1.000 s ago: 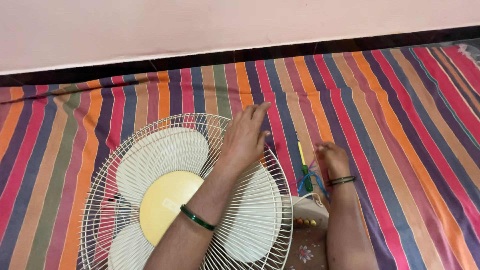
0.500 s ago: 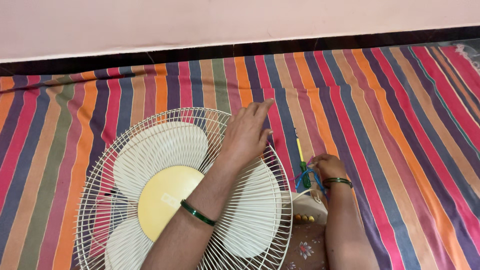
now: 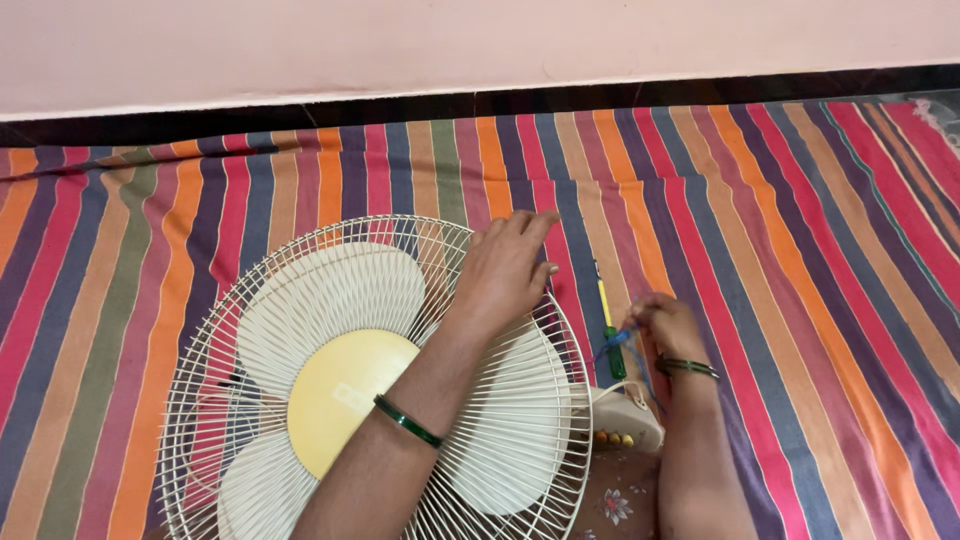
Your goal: The person reassembles an electric fan by hand. They secure the fan blades to the motor hub, attach the front wire cage, and then use zip ties to fasten the cage to the fan stand.
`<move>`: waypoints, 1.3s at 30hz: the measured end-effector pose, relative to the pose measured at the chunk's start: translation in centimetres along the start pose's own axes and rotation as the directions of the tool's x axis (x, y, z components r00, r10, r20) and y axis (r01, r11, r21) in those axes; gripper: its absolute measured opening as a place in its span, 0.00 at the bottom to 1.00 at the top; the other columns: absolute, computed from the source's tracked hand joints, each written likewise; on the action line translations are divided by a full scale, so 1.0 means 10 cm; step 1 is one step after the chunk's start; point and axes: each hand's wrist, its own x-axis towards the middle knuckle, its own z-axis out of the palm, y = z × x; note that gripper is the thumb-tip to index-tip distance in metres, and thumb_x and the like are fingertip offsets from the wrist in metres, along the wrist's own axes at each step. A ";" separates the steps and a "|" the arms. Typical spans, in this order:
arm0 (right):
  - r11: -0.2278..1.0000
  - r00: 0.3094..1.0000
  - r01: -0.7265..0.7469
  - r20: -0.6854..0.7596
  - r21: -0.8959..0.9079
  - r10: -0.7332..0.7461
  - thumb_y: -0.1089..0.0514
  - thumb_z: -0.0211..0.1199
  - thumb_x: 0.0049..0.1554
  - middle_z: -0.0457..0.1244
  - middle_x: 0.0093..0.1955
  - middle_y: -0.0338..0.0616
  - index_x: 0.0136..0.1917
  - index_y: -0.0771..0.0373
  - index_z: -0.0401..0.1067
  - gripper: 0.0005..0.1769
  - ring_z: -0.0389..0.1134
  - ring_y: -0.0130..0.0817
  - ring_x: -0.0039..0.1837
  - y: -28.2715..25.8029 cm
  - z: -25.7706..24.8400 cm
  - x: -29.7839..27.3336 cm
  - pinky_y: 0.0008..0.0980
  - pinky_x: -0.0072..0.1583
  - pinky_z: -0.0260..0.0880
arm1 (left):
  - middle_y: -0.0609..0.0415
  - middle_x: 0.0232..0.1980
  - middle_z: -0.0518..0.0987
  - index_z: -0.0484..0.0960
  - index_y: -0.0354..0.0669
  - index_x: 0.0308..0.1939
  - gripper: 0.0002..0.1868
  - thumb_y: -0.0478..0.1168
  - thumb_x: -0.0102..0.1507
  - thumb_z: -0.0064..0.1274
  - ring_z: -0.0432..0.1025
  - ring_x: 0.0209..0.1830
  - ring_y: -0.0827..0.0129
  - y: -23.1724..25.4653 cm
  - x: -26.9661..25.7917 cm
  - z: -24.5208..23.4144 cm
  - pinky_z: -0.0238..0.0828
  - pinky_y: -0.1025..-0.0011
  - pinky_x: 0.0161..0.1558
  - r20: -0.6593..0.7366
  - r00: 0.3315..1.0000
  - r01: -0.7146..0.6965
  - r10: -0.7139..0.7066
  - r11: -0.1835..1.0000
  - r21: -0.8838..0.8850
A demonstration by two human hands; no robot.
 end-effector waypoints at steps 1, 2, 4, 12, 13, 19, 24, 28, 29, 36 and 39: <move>1.000 0.999 -0.022 -0.031 0.018 0.023 0.67 0.58 0.57 0.68 0.41 0.49 0.48 0.68 0.74 0.06 0.71 0.35 0.44 -0.07 0.01 -0.05 0.32 0.49 0.73 | 0.48 0.59 0.76 0.70 0.46 0.68 0.33 0.42 0.59 0.63 0.71 0.58 0.54 0.00 0.00 0.00 0.64 0.52 0.61 0.014 1.000 0.005 -0.005 1.000 -0.002; 0.998 0.997 -0.043 -0.062 0.038 0.046 0.67 0.57 0.60 0.67 0.40 0.47 0.48 0.68 0.73 0.05 0.70 0.33 0.42 -0.14 0.01 -0.11 0.29 0.47 0.71 | 0.48 0.58 0.77 0.70 0.46 0.67 0.33 0.42 0.59 0.63 0.71 0.58 0.54 0.01 0.00 -0.01 0.64 0.52 0.61 0.018 1.000 0.005 -0.005 1.000 -0.003; 0.998 0.993 -0.058 -0.100 0.011 0.059 0.66 0.58 0.62 0.67 0.39 0.46 0.49 0.68 0.72 0.03 0.67 0.31 0.40 -0.27 0.06 -0.21 0.27 0.43 0.66 | 0.48 0.57 0.77 0.72 0.45 0.66 0.31 0.42 0.59 0.63 0.71 0.58 0.54 0.01 0.00 -0.01 0.64 0.51 0.60 0.029 1.000 0.007 -0.006 1.000 -0.003; 0.966 0.992 -0.051 -0.101 0.254 0.079 0.65 0.59 0.62 0.66 0.38 0.43 0.51 0.66 0.71 0.04 0.70 0.31 0.43 -0.77 0.43 -0.47 0.31 0.43 0.70 | 0.48 0.52 0.80 0.77 0.46 0.61 0.27 0.43 0.59 0.62 0.72 0.55 0.53 0.02 0.00 -0.04 0.66 0.52 0.57 -0.002 1.000 0.008 -0.008 0.999 -0.043; 0.949 0.996 -0.008 -0.078 0.314 0.034 0.65 0.58 0.62 0.66 0.39 0.42 0.51 0.65 0.71 0.04 0.71 0.31 0.43 -0.85 0.50 -0.48 0.31 0.44 0.72 | 0.48 0.50 0.81 0.78 0.46 0.60 0.25 0.43 0.59 0.62 0.73 0.54 0.53 0.02 0.00 -0.04 0.66 0.52 0.56 -0.008 1.000 0.012 -0.013 0.998 -0.058; 0.768 0.972 0.157 0.039 0.621 -0.230 0.66 0.59 0.64 0.68 0.42 0.42 0.53 0.63 0.72 0.04 0.71 0.30 0.46 -1.42 1.03 -0.65 0.31 0.47 0.74 | 0.48 0.47 0.84 0.82 0.43 0.52 0.19 0.52 0.65 0.53 0.79 0.44 0.55 -0.09 0.11 0.01 0.75 0.58 0.46 -0.011 0.993 0.100 -0.114 0.914 -0.393; 0.781 0.960 0.218 0.017 0.585 -0.280 0.66 0.59 0.63 0.69 0.42 0.46 0.53 0.64 0.72 0.05 0.74 0.35 0.47 -1.94 1.37 -0.69 0.33 0.50 0.76 | 0.47 0.42 0.87 0.83 0.41 0.48 0.24 0.58 0.66 0.51 0.81 0.42 0.60 -0.21 0.15 0.06 0.75 0.64 0.42 0.113 0.988 0.148 -0.101 0.816 -0.559; 0.770 0.944 0.307 -0.078 0.560 -0.320 0.66 0.60 0.63 0.69 0.43 0.47 0.52 0.66 0.72 0.04 0.74 0.36 0.48 -2.15 1.58 -0.69 0.32 0.50 0.77 | 0.50 0.46 0.84 0.81 0.46 0.51 0.27 0.64 0.66 0.43 0.80 0.38 0.66 -0.21 0.21 0.05 0.73 0.71 0.37 0.246 0.957 0.288 -0.154 0.410 -0.866; 0.763 0.939 0.328 -0.101 0.556 -0.330 0.67 0.61 0.63 0.69 0.44 0.48 0.52 0.66 0.72 0.04 0.74 0.36 0.48 -2.19 1.63 -0.67 0.32 0.50 0.77 | 0.47 0.44 0.83 0.79 0.44 0.49 0.25 0.61 0.65 0.49 0.79 0.37 0.65 -0.21 0.24 0.05 0.73 0.70 0.36 0.219 0.963 0.269 -0.160 0.476 -0.837; 0.823 0.920 0.340 0.021 0.456 -0.392 0.64 0.60 0.65 0.70 0.48 0.51 0.56 0.66 0.72 0.06 0.72 0.34 0.47 -2.29 1.72 -0.65 0.29 0.46 0.71 | 0.50 0.37 0.82 0.76 0.42 0.51 0.17 0.45 0.62 0.59 0.75 0.34 0.76 -0.29 0.26 0.15 0.72 0.75 0.35 0.090 0.981 0.176 -0.170 0.607 -0.775; 0.832 0.900 0.384 0.037 0.400 -0.434 0.60 0.56 0.66 0.69 0.55 0.47 0.62 0.66 0.74 0.14 0.72 0.30 0.56 -2.30 1.72 -0.71 0.28 0.57 0.74 | 0.55 0.32 0.81 0.78 0.40 0.48 0.08 0.37 0.66 0.51 0.73 0.28 0.78 -0.36 0.29 0.24 0.70 0.78 0.31 0.097 0.969 0.194 -0.228 0.454 -0.869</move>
